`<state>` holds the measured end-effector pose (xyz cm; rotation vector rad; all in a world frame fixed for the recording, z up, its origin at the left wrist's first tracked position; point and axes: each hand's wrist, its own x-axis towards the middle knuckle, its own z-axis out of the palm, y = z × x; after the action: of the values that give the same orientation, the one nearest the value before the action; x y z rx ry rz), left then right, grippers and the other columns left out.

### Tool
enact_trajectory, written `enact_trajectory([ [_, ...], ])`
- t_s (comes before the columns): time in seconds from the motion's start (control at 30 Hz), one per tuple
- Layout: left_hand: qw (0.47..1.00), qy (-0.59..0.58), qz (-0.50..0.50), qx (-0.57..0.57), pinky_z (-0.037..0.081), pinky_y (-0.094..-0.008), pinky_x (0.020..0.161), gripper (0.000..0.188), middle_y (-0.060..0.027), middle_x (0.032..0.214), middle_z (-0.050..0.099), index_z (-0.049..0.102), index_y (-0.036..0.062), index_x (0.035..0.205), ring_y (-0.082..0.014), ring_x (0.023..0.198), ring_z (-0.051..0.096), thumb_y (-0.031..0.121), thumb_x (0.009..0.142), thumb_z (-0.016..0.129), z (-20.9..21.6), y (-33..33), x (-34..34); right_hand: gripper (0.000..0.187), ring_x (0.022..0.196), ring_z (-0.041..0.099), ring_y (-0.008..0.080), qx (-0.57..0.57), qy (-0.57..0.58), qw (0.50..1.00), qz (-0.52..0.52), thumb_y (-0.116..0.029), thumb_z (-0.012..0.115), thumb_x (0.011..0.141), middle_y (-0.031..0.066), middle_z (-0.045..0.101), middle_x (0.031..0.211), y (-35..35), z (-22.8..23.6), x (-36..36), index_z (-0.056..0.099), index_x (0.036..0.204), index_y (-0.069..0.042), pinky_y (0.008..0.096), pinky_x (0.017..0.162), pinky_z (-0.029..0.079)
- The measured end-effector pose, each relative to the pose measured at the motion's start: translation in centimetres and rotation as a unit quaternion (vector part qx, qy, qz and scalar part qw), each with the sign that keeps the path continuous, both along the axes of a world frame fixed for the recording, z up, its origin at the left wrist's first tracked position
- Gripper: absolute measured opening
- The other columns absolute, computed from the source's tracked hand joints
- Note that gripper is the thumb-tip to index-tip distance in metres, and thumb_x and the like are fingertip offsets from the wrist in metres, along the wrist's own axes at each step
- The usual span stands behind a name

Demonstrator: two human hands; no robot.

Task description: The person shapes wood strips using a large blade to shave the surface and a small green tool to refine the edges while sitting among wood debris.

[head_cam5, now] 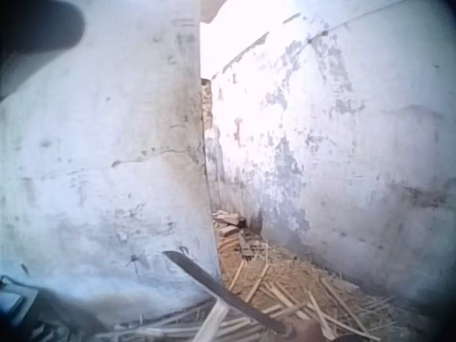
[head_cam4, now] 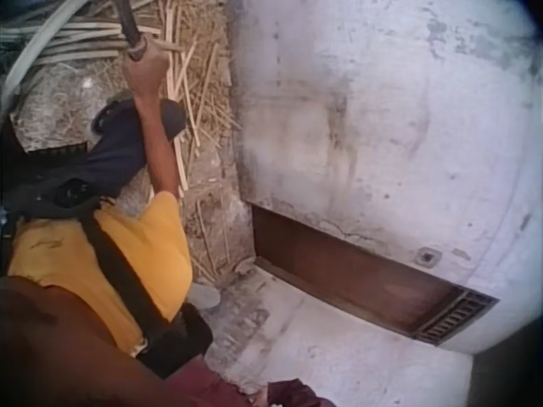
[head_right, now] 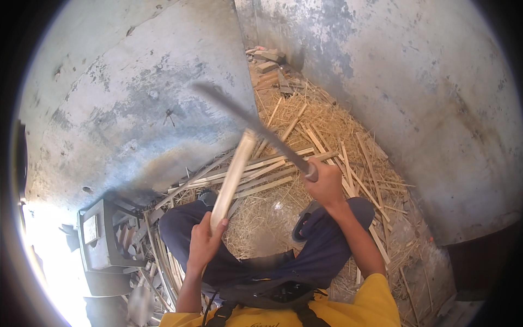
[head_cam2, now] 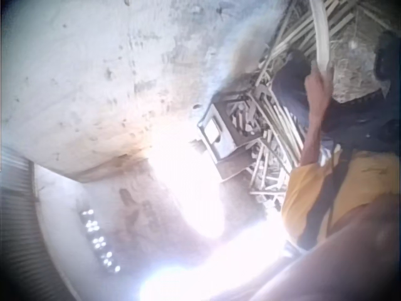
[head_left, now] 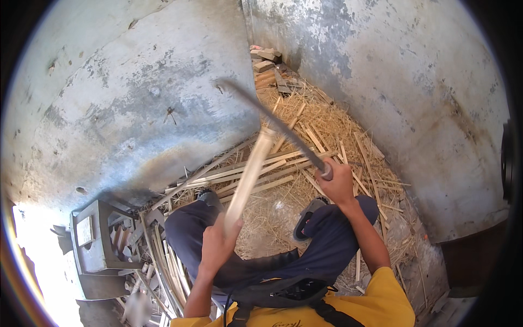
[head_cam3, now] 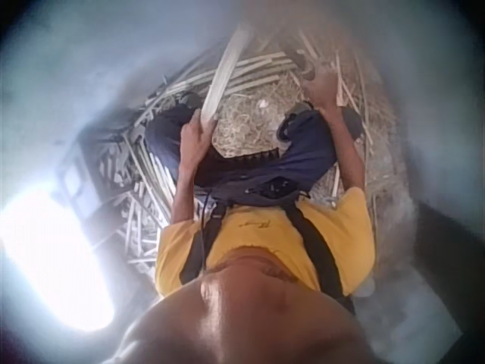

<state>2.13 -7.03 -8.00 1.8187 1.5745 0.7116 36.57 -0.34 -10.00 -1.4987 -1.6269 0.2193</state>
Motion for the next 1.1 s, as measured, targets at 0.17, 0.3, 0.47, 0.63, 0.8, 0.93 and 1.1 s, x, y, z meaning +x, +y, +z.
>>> enact_trajectory([
  [0.17,0.999,-0.007,-0.023,0.046,0.046,-0.0452,0.055,0.037,-0.0206,0.063,0.062,0.057,-0.0020,0.089,-0.0390,0.058,0.065,0.030,0.099,0.071,-0.8,-0.5,1.3,0.018,0.061,0.066,0.0357,0.032,-0.130,0.990,0.053,-0.014,0.077,0.074,0.0143,0.064,0.066,-1.5,-0.1,-3.2,0.066,0.088,-0.010,0.0439,0.056,0.050],
  [0.3,0.993,0.068,-0.018,0.091,0.048,-0.0491,0.057,0.038,-0.0229,0.063,0.061,0.057,-0.0011,0.090,-0.0444,0.062,0.064,0.033,0.097,0.073,-0.7,-0.9,1.7,0.022,0.062,0.068,0.0351,0.004,-0.194,0.978,0.075,-0.018,0.076,0.075,0.0130,0.066,0.068,-0.9,-2.0,-2.7,0.066,0.094,-0.012,0.0457,0.058,0.052],
  [0.47,0.993,0.089,-0.015,0.074,0.049,-0.0532,0.061,0.041,-0.0250,0.064,0.062,0.058,-0.0004,0.092,-0.0469,0.065,0.065,0.037,0.096,0.074,-0.7,-1.2,1.5,0.025,0.060,0.068,0.0343,-0.013,-0.133,0.991,0.021,-0.018,0.077,0.073,0.0108,0.067,0.066,0.4,-1.7,-1.5,0.065,0.095,-0.014,0.0466,0.058,0.052],
  [0.63,0.994,0.088,-0.030,0.064,0.050,-0.0535,0.062,0.041,-0.0259,0.066,0.063,0.059,-0.0011,0.094,-0.0479,0.066,0.065,0.037,0.096,0.074,-0.6,-1.8,1.1,0.025,0.062,0.067,0.0383,0.009,-0.196,0.978,0.066,-0.016,0.076,0.074,0.0158,0.066,0.066,-0.3,-1.7,-2.3,0.068,0.096,-0.012,0.0468,0.059,0.052],
  [0.8,0.992,0.092,-0.026,0.080,0.049,-0.0537,0.061,0.041,-0.0269,0.066,0.062,0.059,-0.0020,0.095,-0.0484,0.066,0.064,0.036,0.096,0.073,-0.8,-1.2,0.9,0.022,0.061,0.069,0.0361,-0.005,-0.181,0.983,0.039,-0.017,0.076,0.074,0.0139,0.067,0.065,-0.2,-1.2,-2.8,0.068,0.094,-0.012,0.0473,0.058,0.053],
  [0.93,0.993,0.092,-0.027,0.068,0.048,-0.0538,0.060,0.040,-0.0272,0.066,0.061,0.058,-0.0022,0.094,-0.0488,0.067,0.064,0.035,0.096,0.073,-0.7,-2.0,0.5,0.019,0.059,0.069,0.0351,0.014,-0.180,0.983,0.024,-0.018,0.075,0.074,0.0137,0.065,0.063,1.2,-2.2,-1.6,0.065,0.089,-0.012,0.0468,0.056,0.052],
  [1.1,0.994,0.080,-0.031,0.067,0.048,-0.0546,0.063,0.039,-0.0277,0.069,0.063,0.060,-0.0022,0.094,-0.0494,0.069,0.064,0.034,0.097,0.073,-1.2,-0.8,0.5,0.020,0.059,0.069,0.0341,0.020,-0.162,0.986,0.042,-0.016,0.075,0.075,0.0131,0.066,0.065,-0.7,-2.2,-3.8,0.065,0.092,-0.014,0.0472,0.058,0.054],
])
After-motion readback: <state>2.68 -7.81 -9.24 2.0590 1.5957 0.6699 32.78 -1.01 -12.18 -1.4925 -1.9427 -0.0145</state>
